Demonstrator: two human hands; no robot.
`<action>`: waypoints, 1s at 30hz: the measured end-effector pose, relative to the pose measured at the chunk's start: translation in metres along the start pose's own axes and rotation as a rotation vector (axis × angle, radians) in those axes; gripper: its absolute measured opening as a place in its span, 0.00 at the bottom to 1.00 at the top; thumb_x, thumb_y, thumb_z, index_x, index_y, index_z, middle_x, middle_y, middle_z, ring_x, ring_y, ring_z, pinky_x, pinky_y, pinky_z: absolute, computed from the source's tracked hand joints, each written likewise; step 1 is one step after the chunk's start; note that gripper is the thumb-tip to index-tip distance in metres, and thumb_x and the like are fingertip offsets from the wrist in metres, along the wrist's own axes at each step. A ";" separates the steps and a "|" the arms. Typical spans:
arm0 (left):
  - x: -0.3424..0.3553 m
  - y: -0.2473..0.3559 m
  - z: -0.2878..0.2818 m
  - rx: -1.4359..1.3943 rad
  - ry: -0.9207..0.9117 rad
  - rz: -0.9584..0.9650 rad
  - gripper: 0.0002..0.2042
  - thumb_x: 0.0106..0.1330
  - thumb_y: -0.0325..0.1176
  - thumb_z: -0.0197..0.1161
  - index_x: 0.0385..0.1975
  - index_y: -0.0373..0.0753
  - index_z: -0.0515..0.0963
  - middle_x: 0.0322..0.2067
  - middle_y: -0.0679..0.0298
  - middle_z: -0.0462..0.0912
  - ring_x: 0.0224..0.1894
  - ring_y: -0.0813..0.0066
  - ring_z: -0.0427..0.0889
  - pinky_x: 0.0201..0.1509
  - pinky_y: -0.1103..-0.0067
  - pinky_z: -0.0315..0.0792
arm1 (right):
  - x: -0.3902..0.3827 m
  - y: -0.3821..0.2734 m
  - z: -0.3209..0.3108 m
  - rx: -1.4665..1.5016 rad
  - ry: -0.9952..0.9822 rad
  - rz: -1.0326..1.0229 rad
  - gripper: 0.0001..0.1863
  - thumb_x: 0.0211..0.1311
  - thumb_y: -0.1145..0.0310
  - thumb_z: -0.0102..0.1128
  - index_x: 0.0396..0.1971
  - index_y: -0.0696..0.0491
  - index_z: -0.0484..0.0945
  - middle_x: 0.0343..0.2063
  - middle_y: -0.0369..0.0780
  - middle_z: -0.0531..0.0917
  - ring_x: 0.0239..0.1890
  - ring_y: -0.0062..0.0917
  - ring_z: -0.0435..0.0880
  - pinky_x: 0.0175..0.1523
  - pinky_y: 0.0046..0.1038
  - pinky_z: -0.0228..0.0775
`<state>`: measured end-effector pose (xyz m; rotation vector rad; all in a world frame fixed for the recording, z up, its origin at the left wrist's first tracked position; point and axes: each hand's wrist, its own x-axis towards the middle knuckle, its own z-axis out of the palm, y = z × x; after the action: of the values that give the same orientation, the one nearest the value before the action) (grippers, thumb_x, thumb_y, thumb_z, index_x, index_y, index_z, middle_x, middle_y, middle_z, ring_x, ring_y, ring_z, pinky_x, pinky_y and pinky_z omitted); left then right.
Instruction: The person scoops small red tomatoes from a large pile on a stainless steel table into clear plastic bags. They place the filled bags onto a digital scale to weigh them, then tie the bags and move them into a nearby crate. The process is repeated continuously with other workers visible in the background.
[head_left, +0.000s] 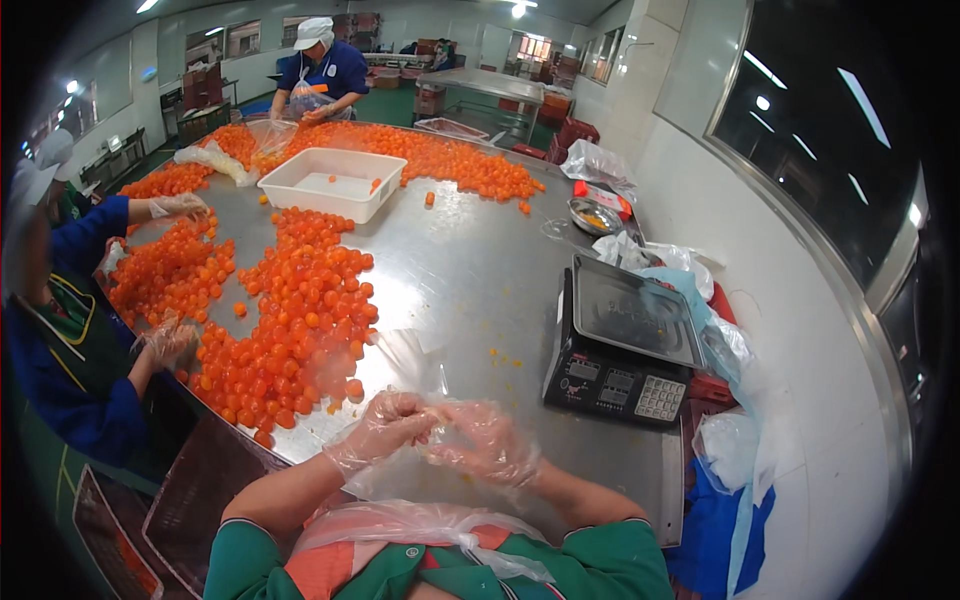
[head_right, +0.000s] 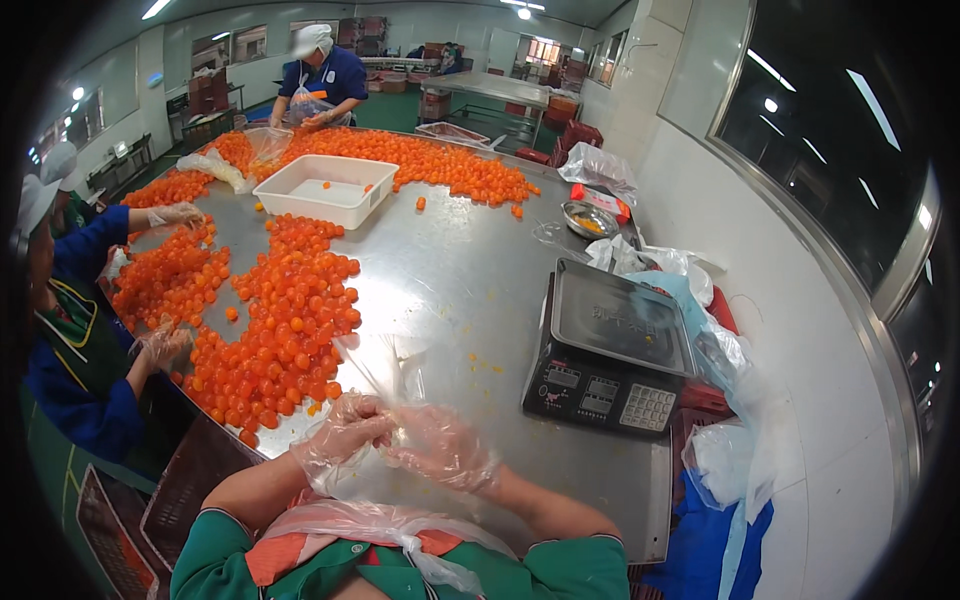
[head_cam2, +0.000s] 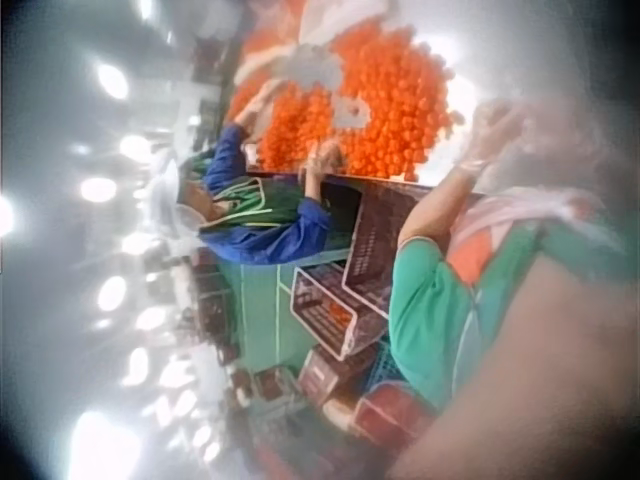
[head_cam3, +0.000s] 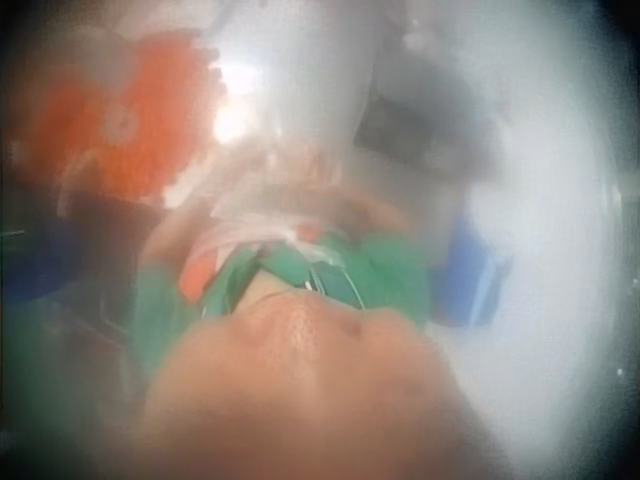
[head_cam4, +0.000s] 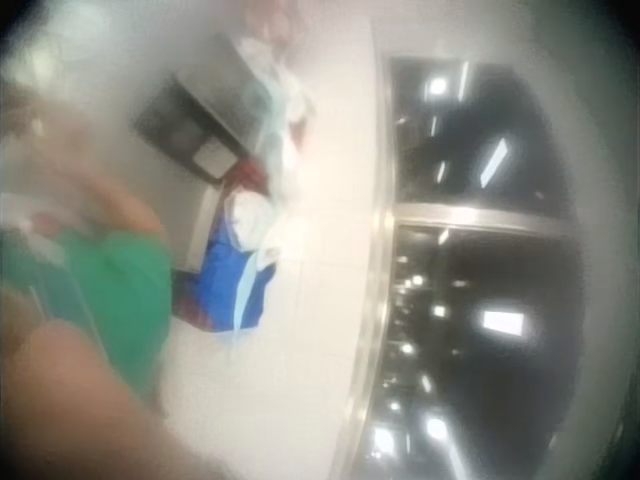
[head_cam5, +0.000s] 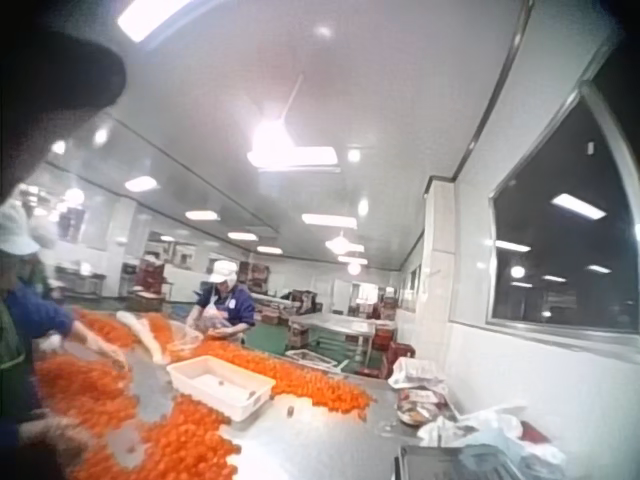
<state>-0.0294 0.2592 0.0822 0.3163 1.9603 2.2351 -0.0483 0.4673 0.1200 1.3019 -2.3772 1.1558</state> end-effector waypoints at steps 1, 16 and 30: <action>0.000 0.001 0.000 0.034 0.022 0.013 0.08 0.66 0.29 0.61 0.25 0.35 0.80 0.20 0.68 0.79 0.23 0.84 0.77 0.28 0.85 0.71 | 0.005 -0.002 0.004 0.106 -0.024 0.030 0.20 0.59 0.64 0.66 0.50 0.54 0.79 0.42 0.47 0.83 0.44 0.43 0.81 0.49 0.38 0.72; 0.007 0.003 0.000 0.159 -0.015 -0.001 0.11 0.64 0.30 0.67 0.19 0.36 0.79 0.17 0.69 0.78 0.21 0.86 0.75 0.24 0.86 0.68 | -0.001 0.038 0.010 0.518 -0.174 0.260 0.11 0.66 0.69 0.57 0.41 0.58 0.83 0.27 0.45 0.82 0.28 0.31 0.81 0.37 0.30 0.72; -0.006 0.003 -0.010 0.175 0.233 -0.028 0.09 0.62 0.29 0.61 0.19 0.37 0.79 0.18 0.72 0.75 0.23 0.87 0.71 0.26 0.84 0.64 | -0.007 0.073 0.040 0.635 0.073 0.534 0.07 0.64 0.71 0.57 0.39 0.56 0.79 0.26 0.35 0.81 0.30 0.16 0.79 0.38 0.23 0.73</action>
<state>-0.0264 0.2482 0.0841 0.0476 2.2682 2.1724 -0.0944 0.4654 0.0498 0.7149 -2.4675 2.1987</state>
